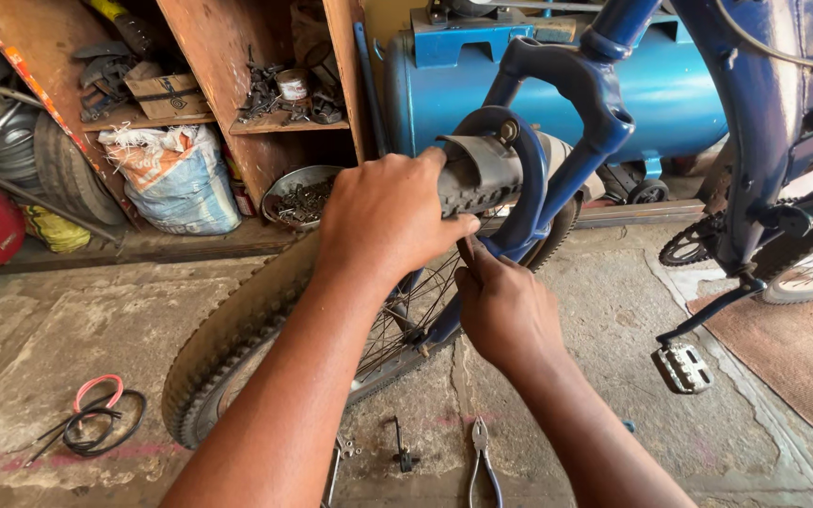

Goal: The person rubs the bicycle tire and the fork area with their hands and a piece of sandpaper, then uses pliers to manipulate the wheel assembly.

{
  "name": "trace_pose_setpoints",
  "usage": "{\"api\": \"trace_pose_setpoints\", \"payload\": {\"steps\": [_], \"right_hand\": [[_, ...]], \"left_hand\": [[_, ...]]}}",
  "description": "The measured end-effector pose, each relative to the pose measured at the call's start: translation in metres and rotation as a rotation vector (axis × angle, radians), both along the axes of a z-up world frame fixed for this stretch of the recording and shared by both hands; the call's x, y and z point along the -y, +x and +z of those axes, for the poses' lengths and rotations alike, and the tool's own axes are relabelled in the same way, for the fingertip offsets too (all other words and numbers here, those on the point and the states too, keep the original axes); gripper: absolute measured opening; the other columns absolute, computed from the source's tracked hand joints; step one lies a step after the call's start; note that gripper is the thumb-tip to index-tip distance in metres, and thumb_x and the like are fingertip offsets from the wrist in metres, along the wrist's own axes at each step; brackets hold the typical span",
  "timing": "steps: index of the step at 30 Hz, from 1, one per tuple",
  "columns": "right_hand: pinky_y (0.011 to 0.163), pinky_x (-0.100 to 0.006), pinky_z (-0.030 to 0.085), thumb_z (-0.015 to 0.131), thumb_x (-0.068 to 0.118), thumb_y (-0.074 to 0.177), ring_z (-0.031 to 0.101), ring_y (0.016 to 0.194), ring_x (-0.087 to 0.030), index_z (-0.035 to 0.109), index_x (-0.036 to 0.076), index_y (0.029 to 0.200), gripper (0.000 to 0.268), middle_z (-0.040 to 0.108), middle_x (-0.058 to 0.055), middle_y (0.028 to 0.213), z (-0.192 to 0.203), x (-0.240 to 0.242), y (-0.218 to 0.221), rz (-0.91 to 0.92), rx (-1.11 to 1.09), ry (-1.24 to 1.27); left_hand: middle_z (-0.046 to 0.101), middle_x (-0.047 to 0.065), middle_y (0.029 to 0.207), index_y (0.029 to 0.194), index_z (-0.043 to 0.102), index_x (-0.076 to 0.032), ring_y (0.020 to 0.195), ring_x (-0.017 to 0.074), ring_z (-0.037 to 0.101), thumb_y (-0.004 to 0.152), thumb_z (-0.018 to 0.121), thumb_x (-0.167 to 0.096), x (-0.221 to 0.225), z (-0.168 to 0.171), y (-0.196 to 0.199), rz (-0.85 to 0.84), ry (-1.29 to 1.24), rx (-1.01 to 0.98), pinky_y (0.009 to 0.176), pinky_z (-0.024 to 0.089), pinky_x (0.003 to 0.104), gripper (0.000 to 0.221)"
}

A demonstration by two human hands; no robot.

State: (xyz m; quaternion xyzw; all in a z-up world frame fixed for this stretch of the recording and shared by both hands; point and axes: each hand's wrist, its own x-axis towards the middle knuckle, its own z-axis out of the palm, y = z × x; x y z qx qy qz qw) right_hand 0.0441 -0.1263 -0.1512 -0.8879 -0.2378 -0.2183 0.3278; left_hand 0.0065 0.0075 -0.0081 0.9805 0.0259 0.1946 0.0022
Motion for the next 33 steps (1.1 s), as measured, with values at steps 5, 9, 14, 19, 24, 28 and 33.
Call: {"api": "trace_pose_setpoints", "payload": {"steps": [5, 9, 14, 19, 24, 28, 33], "right_hand": [[0.059, -0.043, 0.055, 0.059, 0.025, 0.101, 0.065, 0.065, -0.026, 0.051, 0.031, 0.151, 0.051, 0.067, -0.006, 0.085, -0.035, 0.008, -0.025, -0.037, -0.146, 0.017], [0.060, -0.042, 0.053, 0.066, 0.014, 0.093, 0.066, 0.067, -0.027, 0.058, 0.019, 0.146, 0.054, 0.065, -0.011, 0.082, -0.049, 0.008, -0.029, 0.045, 0.166, 0.284], [0.061, -0.042, 0.052, 0.067, 0.015, 0.094, 0.066, 0.069, -0.027, 0.059, 0.018, 0.144, 0.050, 0.064, -0.011, 0.085, -0.035, -0.010, -0.001, 0.047, 0.180, 0.297], [0.058, -0.044, 0.050, 0.066, 0.015, 0.094, 0.062, 0.063, -0.029, 0.050, 0.016, 0.152, 0.061, 0.061, -0.013, 0.080, -0.030, -0.024, 0.001, 0.010, 0.082, 0.321], [0.062, -0.043, 0.051, 0.066, 0.016, 0.098, 0.065, 0.071, -0.028, 0.051, 0.017, 0.152, 0.056, 0.065, -0.013, 0.086, -0.040, -0.026, -0.005, 0.025, 0.171, 0.357], [0.058, -0.036, 0.055, 0.060, 0.016, 0.098, 0.066, 0.066, -0.020, 0.041, 0.015, 0.157, 0.062, 0.066, -0.010, 0.083, -0.042, -0.028, 0.007, 0.131, -0.041, 0.466], [0.057, -0.038, 0.049, 0.060, 0.016, 0.101, 0.060, 0.064, -0.021, 0.038, 0.012, 0.159, 0.063, 0.062, -0.010, 0.079, -0.056, -0.037, 0.015, 0.128, 0.091, 0.465]], "left_hand": [[0.076, 0.018, 0.094, 0.121, 0.067, -0.007, 0.090, 0.0316, 0.075, 0.077, 0.081, -0.057, -0.003, 0.002, 0.000, -0.010, -0.032, 0.034, 0.085, 0.058, 0.047, 0.068], [0.076, 0.017, 0.094, 0.121, 0.067, -0.007, 0.089, 0.0309, 0.076, 0.074, 0.082, -0.057, -0.005, 0.002, 0.003, -0.033, -0.035, 0.079, 0.085, 0.057, 0.047, 0.071], [0.075, 0.018, 0.092, 0.118, 0.068, -0.007, 0.088, 0.0321, 0.074, 0.073, 0.083, -0.058, -0.004, 0.003, 0.003, -0.010, -0.003, 0.072, 0.080, 0.058, 0.046, 0.070], [0.076, 0.016, 0.088, 0.120, 0.068, -0.008, 0.082, 0.0270, 0.077, 0.080, 0.079, -0.058, 0.000, 0.004, 0.005, 0.029, -0.027, -0.055, 0.082, 0.060, 0.043, 0.065], [0.076, 0.014, 0.087, 0.123, 0.064, -0.004, 0.076, 0.0252, 0.075, 0.086, 0.075, -0.056, 0.004, 0.002, 0.011, 0.021, 0.006, -0.103, 0.071, 0.062, 0.040, 0.066], [0.076, 0.016, 0.089, 0.118, 0.068, -0.006, 0.084, 0.0283, 0.076, 0.078, 0.080, -0.060, 0.004, 0.005, 0.009, 0.005, 0.023, -0.030, 0.085, 0.058, 0.046, 0.068], [0.075, 0.017, 0.091, 0.121, 0.067, -0.005, 0.085, 0.0285, 0.077, 0.081, 0.078, -0.060, 0.000, 0.002, 0.012, 0.035, 0.002, -0.076, 0.087, 0.059, 0.045, 0.068]]}}
